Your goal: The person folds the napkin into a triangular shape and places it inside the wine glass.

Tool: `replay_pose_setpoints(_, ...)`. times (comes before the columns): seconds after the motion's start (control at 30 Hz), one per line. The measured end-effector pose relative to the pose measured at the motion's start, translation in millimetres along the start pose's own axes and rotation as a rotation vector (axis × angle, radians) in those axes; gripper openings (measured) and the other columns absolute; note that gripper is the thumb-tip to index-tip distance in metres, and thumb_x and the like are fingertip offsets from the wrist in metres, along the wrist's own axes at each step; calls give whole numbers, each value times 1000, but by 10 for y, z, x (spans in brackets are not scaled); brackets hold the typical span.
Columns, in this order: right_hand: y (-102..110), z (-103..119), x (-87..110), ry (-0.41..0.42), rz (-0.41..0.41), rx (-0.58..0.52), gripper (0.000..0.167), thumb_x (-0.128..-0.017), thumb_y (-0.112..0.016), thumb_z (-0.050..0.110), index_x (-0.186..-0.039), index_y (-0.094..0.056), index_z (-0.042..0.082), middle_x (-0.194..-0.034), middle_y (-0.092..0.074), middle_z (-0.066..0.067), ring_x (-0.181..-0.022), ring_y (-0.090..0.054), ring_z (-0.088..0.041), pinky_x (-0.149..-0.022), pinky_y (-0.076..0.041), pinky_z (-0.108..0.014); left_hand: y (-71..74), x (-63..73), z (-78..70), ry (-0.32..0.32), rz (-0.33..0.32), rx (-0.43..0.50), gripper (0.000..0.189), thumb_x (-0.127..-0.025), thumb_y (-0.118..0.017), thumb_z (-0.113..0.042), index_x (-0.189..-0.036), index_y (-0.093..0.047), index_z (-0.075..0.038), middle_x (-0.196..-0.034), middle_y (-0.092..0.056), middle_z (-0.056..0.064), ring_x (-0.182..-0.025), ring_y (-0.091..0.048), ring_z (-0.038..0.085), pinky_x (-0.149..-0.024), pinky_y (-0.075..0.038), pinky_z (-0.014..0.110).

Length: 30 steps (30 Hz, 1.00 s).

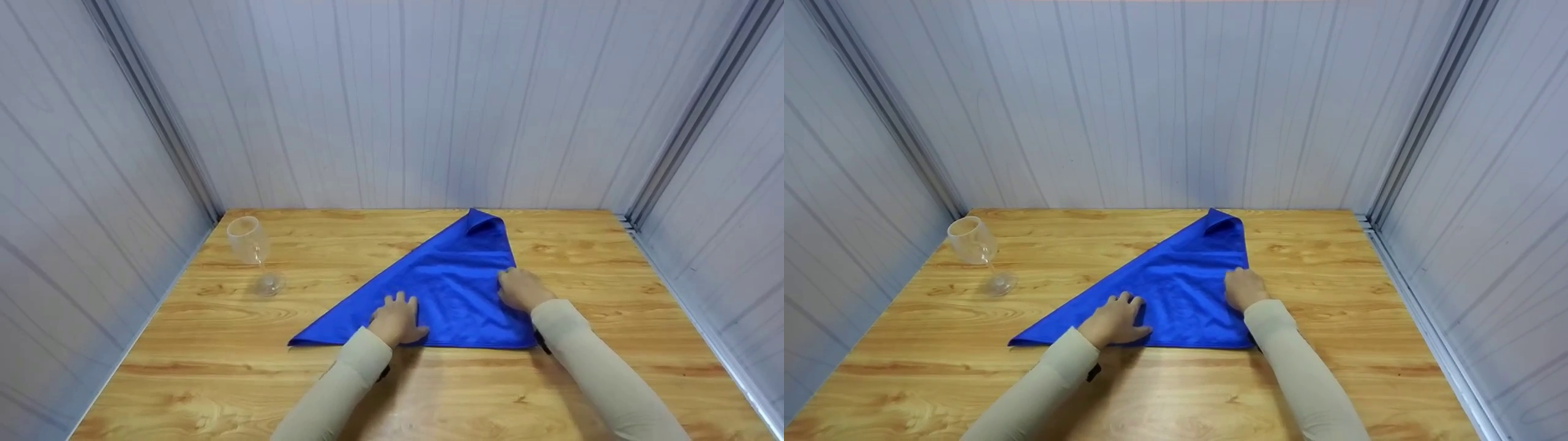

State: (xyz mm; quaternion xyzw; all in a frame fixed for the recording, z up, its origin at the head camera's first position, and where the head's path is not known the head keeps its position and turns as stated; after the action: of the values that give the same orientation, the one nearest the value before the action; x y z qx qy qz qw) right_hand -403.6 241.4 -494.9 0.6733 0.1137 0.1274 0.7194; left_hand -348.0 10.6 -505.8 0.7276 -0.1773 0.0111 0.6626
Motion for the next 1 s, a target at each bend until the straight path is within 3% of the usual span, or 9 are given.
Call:
replay_pose_setpoints(0.23, 7, 3, 9, 15, -4, 50, 26, -92, -62, 9, -110, -61, -11, -99, -61, -28, -95, -62, -45, -82, -53, -54, 27, -37, 27, -25, 24, 22, 77, -92, -66, -53, -152, -41, -10, -154, -36, 18, -140, -34, 42, -95, -46, 64)
replay_pose_setpoints(0.57, 42, 63, 61, 46, -23, 119, 23, -93, -60, 9, -104, -61, -11, -94, -62, -28, -91, -63, -45, -78, -54, -54, -6, -180, 126, -37, 66, 67, 76, -95, -63, -50, -155, -36, -13, -159, -28, 15, -147, -21, 40, -94, -37, 75)
replay_pose_setpoints(1.0, 9, 109, 111, 21, 14, 165, 33, -95, -60, 13, -112, -59, -14, -96, -59, -31, -90, -62, -45, -77, -54, -54, 23, -291, 256, -69, 76, 100, 71, -96, -61, -49, -155, -37, -17, -161, -25, 10, -150, -16, 36, -104, -27, 74)
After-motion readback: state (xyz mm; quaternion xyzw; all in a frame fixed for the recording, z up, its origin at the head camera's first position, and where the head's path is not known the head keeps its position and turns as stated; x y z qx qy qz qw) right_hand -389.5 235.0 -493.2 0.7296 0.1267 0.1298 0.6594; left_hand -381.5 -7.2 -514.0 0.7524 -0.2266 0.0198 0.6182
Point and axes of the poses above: each hand's wrist, its own x-axis away from the middle knuckle, its own y-axis out of the back of the hand, z = x × y, the point moved 8 cm from there along -x, towards the middle knuckle
